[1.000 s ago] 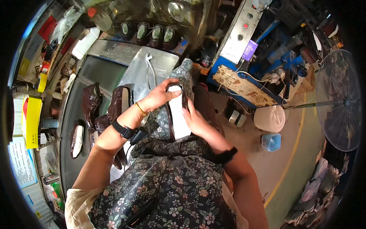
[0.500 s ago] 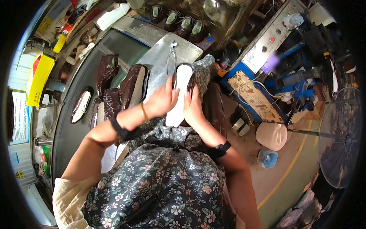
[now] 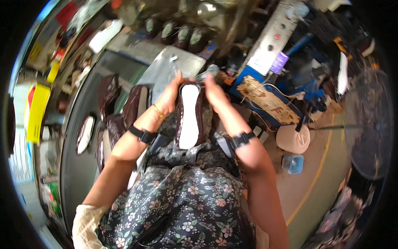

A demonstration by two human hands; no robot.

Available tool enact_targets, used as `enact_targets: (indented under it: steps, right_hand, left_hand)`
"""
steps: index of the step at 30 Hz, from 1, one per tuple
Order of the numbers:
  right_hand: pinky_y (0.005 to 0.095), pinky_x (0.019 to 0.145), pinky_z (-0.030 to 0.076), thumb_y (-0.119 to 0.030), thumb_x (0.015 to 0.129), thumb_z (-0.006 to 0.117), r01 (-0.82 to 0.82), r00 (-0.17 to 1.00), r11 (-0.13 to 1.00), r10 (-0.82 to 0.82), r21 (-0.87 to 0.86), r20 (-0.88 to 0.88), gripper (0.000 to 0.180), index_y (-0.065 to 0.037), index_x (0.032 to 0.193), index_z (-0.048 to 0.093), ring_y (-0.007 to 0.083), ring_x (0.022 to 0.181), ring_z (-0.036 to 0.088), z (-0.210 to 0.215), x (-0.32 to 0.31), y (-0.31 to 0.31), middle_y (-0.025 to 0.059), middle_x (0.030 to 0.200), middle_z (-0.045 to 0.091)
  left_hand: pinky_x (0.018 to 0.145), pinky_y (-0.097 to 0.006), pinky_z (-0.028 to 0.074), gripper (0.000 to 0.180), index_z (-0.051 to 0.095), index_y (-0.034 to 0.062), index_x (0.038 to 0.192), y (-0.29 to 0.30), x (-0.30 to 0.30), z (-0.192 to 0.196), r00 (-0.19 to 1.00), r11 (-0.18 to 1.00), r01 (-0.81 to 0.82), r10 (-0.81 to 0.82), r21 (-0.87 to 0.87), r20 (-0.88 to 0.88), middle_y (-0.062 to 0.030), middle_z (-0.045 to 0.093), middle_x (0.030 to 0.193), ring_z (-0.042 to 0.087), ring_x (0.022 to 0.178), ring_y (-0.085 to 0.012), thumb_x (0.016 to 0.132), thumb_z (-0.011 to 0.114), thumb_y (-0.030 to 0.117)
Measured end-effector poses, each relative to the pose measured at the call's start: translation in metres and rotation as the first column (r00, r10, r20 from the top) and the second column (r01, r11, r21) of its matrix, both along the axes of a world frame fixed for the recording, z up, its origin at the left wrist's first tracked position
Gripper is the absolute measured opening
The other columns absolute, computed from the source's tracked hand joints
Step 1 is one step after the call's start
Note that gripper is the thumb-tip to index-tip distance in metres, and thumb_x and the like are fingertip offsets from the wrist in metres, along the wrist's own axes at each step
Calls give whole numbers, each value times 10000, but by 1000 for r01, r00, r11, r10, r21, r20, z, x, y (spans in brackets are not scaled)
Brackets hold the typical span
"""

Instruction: Trimming excess lining material from leather shoes and loading them onto a factory conveyor for processing.

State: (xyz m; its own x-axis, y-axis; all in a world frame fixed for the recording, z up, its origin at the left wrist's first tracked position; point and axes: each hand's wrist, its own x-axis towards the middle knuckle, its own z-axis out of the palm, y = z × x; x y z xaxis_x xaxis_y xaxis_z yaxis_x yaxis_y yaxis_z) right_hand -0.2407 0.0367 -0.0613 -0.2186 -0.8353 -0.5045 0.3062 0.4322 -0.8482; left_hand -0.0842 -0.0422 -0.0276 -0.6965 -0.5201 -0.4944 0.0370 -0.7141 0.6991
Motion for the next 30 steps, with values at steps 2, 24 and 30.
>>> enact_targets:
  steps: [2, 24, 30]
  right_hand:
    - [431, 769, 488, -343, 1014, 399, -50, 930, 938, -82, -344, -359, 432, 7, 909, 629, 287, 826, 645, -34, 8, -32, 175, 851, 680]
    - [370, 966, 454, -280, 895, 665, -603, 467, 758, 81, -250, -881, 355, -2, 1115, 640, 277, 1129, 575, 104, -65, -5, 171, 1175, 615]
    - [422, 887, 499, -391, 802, 684, 243, -467, 958, 251, 149, -848, 472, -118, 1185, 648, 321, 1054, 624, 233, -286, 79, 124, 1123, 653]
  left_hand:
    - [823, -407, 506, 530, 631, -2, 1070, -4, -15, -46, 973, 781, 48, 105, -623, 206, -181, 676, 982, 644, 903, -289, 1006, 348, 441]
    - [941, -343, 452, 656, 373, 7, 1402, 54, 75, 11, 975, 910, -16, 106, -413, 196, -123, 558, 1256, 545, 1100, -190, 871, 717, 182]
    - [1114, -489, 293, 929, 184, 37, 1507, 44, 110, -13, 762, -50, 576, 392, -816, 514, -367, 171, 1496, 252, 1361, -535, 809, 720, 337]
